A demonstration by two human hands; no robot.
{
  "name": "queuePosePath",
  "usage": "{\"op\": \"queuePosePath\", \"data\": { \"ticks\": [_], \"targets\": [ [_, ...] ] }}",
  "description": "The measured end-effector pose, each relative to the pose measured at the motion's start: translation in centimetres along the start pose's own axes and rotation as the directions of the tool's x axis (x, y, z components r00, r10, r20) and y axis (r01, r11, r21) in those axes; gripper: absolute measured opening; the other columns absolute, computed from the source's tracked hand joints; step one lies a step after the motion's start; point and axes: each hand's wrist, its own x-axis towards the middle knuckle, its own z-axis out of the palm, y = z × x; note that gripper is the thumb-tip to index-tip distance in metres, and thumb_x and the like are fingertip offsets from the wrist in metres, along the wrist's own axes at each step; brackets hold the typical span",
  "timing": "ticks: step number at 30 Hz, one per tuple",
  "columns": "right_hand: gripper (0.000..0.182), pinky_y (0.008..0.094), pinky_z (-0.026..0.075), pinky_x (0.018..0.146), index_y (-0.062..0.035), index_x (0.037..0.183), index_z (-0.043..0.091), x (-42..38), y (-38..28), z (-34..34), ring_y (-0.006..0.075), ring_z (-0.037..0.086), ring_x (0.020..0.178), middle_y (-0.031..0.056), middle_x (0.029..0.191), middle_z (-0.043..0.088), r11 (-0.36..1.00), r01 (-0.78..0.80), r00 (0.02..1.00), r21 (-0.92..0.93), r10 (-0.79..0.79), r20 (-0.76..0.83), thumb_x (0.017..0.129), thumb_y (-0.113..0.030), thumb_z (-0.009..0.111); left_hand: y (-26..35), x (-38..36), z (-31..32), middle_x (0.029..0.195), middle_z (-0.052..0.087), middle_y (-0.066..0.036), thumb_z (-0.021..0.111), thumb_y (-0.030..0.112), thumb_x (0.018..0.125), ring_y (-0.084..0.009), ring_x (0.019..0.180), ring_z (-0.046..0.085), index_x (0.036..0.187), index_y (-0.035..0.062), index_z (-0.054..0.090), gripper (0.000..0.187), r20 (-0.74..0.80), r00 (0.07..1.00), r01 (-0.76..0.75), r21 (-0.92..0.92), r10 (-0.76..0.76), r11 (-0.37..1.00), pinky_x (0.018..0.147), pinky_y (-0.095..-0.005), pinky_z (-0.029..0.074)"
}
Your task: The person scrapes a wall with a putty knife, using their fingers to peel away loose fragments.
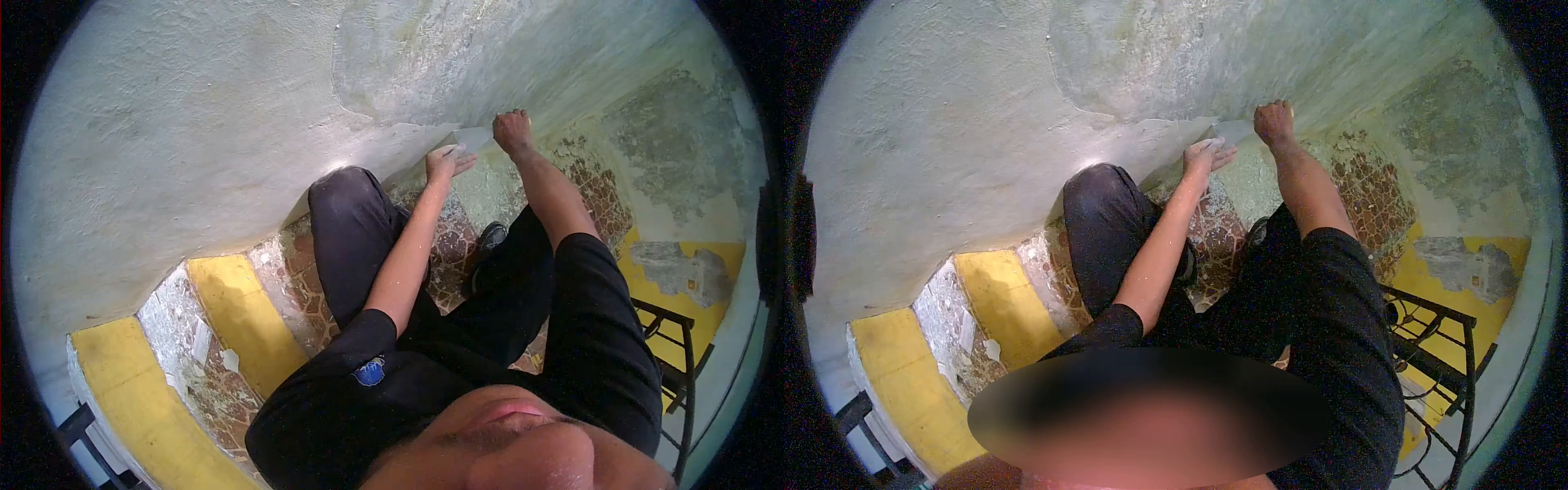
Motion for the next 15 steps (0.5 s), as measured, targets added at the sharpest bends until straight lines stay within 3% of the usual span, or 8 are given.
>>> {"op": "queuePosePath", "data": {
  "ticks": [4,6,9,13,15],
  "targets": [
    [0.029,0.0466,0.045,0.087,-0.0094,0.077,0.073,1.1,0.4,0.1,0.0332,0.067,0.087,0.0152,0.082,0.072,0.998,0.045,0.998,-0.034,-0.043,0.054,0.092,-0.023,0.052,0.1,-0.3,-0.1,0.103,0.07,-0.025,0.063,0.006,0.097,-0.0363,0.09,0.075,0.114,-0.0146,0.061,0.027,0.007,1.0,-0.015,0.059,0.015,0.998,0.075,-0.0405,0.065],
    [0.027,0.046,0.047,0.093,-0.0133,0.091,0.077,1.3,0.3,0.0,0.0301,0.069,0.098,0.0125,0.094,0.075,0.998,0.031,0.993,-0.059,-0.024,0.12,0.094,-0.026,0.053,0.2,-0.3,-0.4,0.103,0.071,-0.026,0.062,0.006,0.097,-0.0362,0.089,0.075,0.114,-0.0146,0.061,0.027,0.021,1.0,-0.005,0.074,0.003,0.997,0.075,-0.0405,0.065],
    [0.027,0.0458,0.047,0.095,-0.0148,0.098,0.077,1.2,0.1,-0.8,0.0294,0.069,0.1,0.0122,0.096,0.075,0.998,0.022,0.974,-0.055,-0.009,0.228,0.094,-0.027,0.053,0.3,-0.5,-0.7,0.103,0.071,-0.026,0.062,0.006,0.096,-0.0359,0.087,0.075,0.115,-0.0144,0.061,0.028,0.043,0.999,-0.022,0.097,0.018,0.995,0.075,-0.0404,0.065],
    [0.026,0.0473,0.048,0.088,-0.0098,0.085,0.075,0.1,0.3,0.5,0.0336,0.07,0.094,0.0176,0.087,0.074,1.0,-0.004,0.983,0.021,0.0,0.182,0.091,-0.028,0.058,0.4,-1.1,-0.4,0.104,0.072,-0.023,0.063,0.011,0.097,-0.0327,0.084,0.075,0.115,-0.011,0.062,0.029,0.024,1.0,-0.018,0.143,0.014,0.99,0.072,-0.0389,0.065],
    [0.029,0.0468,0.054,0.085,-0.0104,0.094,0.076,-0.4,0.3,1.3,0.0303,0.072,0.094,0.0146,0.097,0.076,0.993,-0.084,0.931,0.087,0.047,0.363,0.088,-0.038,0.069,0.5,-1.3,-0.5,0.105,0.073,-0.021,0.063,0.015,0.098,-0.0307,0.084,0.075,0.115,-0.0083,0.063,0.029,0.016,1.0,-0.006,0.167,0.003,0.986,0.072,-0.0377,0.064]
  ]
}}
